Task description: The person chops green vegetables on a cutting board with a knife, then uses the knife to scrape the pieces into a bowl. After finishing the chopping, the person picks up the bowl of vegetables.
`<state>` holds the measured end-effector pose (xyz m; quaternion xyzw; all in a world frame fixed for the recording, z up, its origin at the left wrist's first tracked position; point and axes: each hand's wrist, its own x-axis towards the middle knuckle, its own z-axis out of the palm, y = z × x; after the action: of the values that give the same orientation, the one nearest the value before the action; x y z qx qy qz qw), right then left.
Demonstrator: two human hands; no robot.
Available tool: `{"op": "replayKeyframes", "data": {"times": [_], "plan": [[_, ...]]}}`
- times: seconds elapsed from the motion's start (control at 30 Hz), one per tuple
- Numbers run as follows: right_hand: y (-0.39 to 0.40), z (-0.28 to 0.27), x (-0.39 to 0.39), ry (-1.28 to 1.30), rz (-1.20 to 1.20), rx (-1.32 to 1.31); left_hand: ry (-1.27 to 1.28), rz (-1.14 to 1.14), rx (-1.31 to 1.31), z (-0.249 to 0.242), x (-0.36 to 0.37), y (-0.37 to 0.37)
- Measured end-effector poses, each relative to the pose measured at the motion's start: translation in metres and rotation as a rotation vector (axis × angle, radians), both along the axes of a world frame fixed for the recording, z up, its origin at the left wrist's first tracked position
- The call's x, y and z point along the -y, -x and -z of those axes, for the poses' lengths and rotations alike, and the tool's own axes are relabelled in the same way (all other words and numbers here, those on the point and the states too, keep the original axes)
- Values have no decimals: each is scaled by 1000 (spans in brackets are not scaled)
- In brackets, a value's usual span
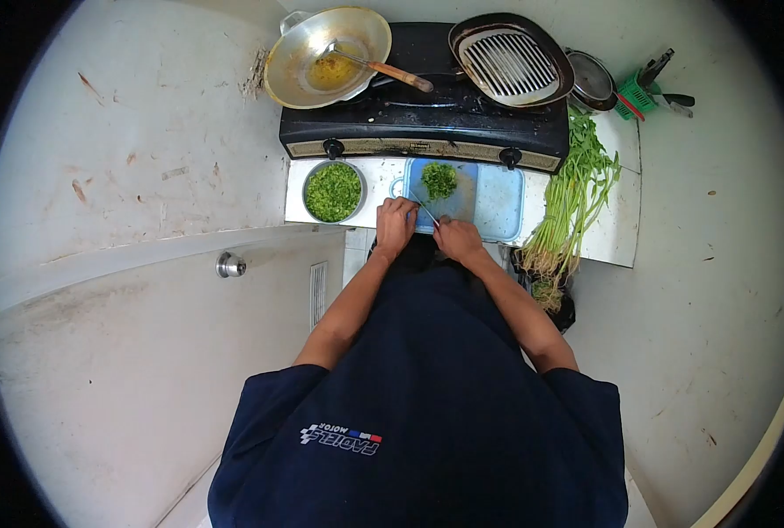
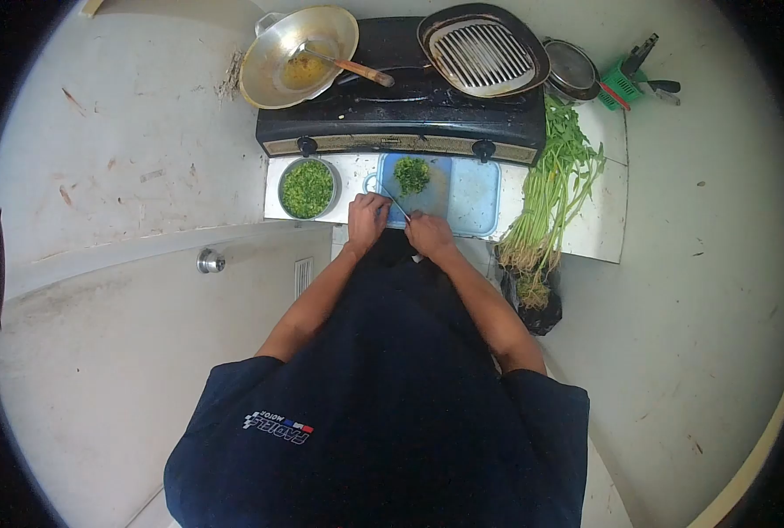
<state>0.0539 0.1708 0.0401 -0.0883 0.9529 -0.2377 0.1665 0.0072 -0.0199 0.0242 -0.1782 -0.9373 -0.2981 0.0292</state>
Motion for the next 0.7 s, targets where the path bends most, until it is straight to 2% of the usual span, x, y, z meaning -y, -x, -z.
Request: {"op": "replayKeyframes", "data": {"times": [0.1, 0.5, 0.7], "plan": [[-2, 1, -2, -3, 62, 3, 10, -10, 17, -1, 1, -1], [-4, -6, 3, -16, -4, 42, -6, -14, 19, -2, 2, 0], [3, 7, 8, -15, 12, -60, 9, -20, 11, -2, 1, 0]]}}
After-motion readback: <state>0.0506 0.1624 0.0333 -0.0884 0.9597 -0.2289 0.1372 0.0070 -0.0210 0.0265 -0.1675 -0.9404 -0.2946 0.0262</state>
